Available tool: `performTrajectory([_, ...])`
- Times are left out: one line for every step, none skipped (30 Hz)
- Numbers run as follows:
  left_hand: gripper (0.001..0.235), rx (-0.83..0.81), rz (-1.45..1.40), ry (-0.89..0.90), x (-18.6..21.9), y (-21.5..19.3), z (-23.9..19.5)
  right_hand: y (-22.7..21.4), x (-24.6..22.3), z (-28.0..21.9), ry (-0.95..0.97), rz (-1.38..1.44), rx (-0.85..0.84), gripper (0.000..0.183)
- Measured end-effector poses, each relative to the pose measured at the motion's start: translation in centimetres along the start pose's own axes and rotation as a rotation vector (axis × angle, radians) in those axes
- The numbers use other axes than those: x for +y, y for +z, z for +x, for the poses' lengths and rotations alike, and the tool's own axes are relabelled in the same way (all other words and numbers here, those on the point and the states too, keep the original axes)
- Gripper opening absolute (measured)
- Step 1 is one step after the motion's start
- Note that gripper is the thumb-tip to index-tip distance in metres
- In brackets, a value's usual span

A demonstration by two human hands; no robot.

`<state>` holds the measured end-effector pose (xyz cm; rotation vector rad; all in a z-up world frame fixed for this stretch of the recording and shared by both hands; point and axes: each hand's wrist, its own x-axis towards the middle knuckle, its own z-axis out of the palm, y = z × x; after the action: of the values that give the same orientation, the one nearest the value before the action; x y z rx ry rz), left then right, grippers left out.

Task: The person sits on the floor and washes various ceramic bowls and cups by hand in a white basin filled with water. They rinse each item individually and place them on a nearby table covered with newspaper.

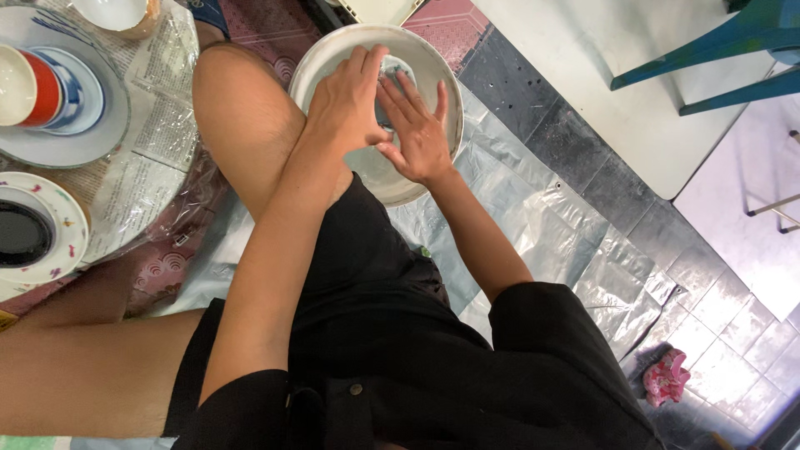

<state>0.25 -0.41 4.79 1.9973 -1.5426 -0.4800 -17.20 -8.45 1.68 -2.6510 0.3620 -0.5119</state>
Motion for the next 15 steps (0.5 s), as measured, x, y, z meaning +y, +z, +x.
performTrajectory([0.11, 0.002, -0.003, -0.002, -0.2, 0.0, -0.1, 0.4, 0.0, -0.1, -0.005, 0.007, -0.025, 0.079])
performTrajectory([0.109, -0.005, 0.029, -0.009, -0.3, 0.2, -0.2, 0.8, 0.0, -0.2, -0.011, 0.014, -0.05, 0.078])
performTrajectory([0.108, -0.014, 0.062, -0.017, -0.3, 0.4, -0.2, 1.1, 0.0, -0.3, -0.015, 0.024, -0.076, 0.077])
performTrajectory([0.107, -0.024, 0.095, -0.026, -0.3, 0.5, -0.2, 1.3, 0.1, -0.6, -0.017, 0.055, -0.091, 0.072])
performTrajectory([0.108, -0.025, 0.098, -0.023, -0.3, 0.7, -0.2, 1.4, 0.4, -0.9, -0.02, 0.085, -0.105, 0.068])
performTrajectory([0.109, -0.027, 0.101, -0.021, -0.3, 0.8, -0.1, 1.4, 0.7, -1.2, -0.022, 0.115, -0.119, 0.064])
performTrajectory([0.11, -0.027, 0.104, -0.021, -0.4, 0.9, -0.2, 1.3, 1.2, -1.5, -0.038, 0.103, -0.117, 0.055])
performTrajectory([0.111, -0.036, 0.124, -0.014, -0.4, 1.1, -0.1, 1.2, 1.7, -1.7, -0.054, 0.091, -0.115, 0.048])
performTrajectory([0.112, -0.042, 0.143, -0.011, -0.5, 1.2, -0.1, 1.2, 2.3, -1.9, -0.074, 0.08, -0.117, 0.044])
performTrajectory([0.113, -0.049, 0.161, -0.007, -0.7, 1.3, -0.3, 1.3, 2.7, -2.1, -0.088, 0.056, -0.125, 0.04])
performTrajectory([0.113, -0.089, 0.154, -0.027, -0.9, 1.4, -0.4, 1.5, 3.2, -2.3, -0.104, 0.029, -0.133, 0.039])
performTrajectory([0.112, -0.129, 0.146, -0.046, -1.1, 1.6, -0.6, 1.8, 3.6, -2.3, -0.119, 0.002, -0.14, 0.04])
performTrajectory([0.112, -0.172, 0.136, -0.055, -1.1, 1.8, -0.6, 2.1, 4.2, -2.5, -0.124, 0.051, -0.156, 0.038])
performTrajectory([0.115, -0.183, 0.131, -0.084, -1.1, 2.1, -0.7, 2.3, 4.7, -2.7, -0.129, 0.101, -0.173, 0.037])
performTrajectory([0.119, -0.189, 0.131, -0.112, -1.2, 2.2, -0.6, 2.7, 5.4, -2.6, -0.139, 0.149, -0.185, 0.036])
